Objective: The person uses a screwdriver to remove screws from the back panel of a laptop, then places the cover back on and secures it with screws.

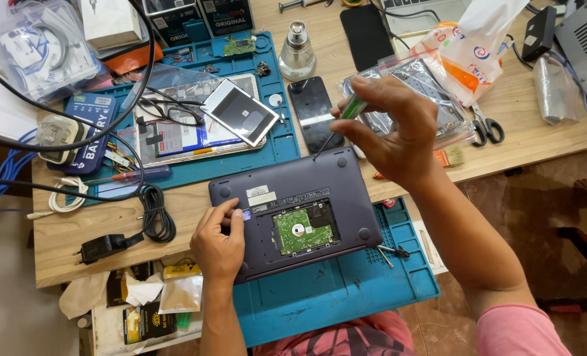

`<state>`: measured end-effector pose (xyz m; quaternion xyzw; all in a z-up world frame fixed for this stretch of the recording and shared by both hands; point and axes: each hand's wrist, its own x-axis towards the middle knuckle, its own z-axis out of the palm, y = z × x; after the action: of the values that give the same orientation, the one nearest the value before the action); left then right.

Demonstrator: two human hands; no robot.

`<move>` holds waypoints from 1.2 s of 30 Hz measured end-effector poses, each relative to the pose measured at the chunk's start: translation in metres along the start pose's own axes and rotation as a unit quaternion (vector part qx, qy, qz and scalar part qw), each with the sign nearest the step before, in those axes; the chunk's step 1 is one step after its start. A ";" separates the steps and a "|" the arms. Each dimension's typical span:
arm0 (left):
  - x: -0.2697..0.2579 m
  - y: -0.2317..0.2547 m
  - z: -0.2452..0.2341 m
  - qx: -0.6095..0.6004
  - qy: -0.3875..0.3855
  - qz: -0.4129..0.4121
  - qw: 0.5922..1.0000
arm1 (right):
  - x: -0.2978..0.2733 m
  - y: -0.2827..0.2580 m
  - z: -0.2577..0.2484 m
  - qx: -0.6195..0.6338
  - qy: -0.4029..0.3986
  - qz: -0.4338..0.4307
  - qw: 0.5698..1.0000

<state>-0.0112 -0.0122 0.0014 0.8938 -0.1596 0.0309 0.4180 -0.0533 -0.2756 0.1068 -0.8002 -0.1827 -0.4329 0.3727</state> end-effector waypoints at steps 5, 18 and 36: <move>0.000 0.001 -0.001 -0.003 0.000 -0.007 1.000 | 0.020 -0.006 0.002 -0.011 -0.025 0.014 1.000; 0.000 -0.002 -0.001 -0.016 -0.001 -0.010 1.000 | 0.027 -0.005 -0.001 0.188 -0.084 0.119 0.971; 0.000 0.000 -0.002 -0.013 -0.008 -0.019 1.000 | 0.026 -0.004 0.010 0.168 -0.036 0.099 0.980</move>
<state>-0.0107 -0.0112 0.0032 0.8912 -0.1465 0.0133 0.4291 -0.0356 -0.2662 0.1261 -0.7550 -0.1861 -0.3280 0.5364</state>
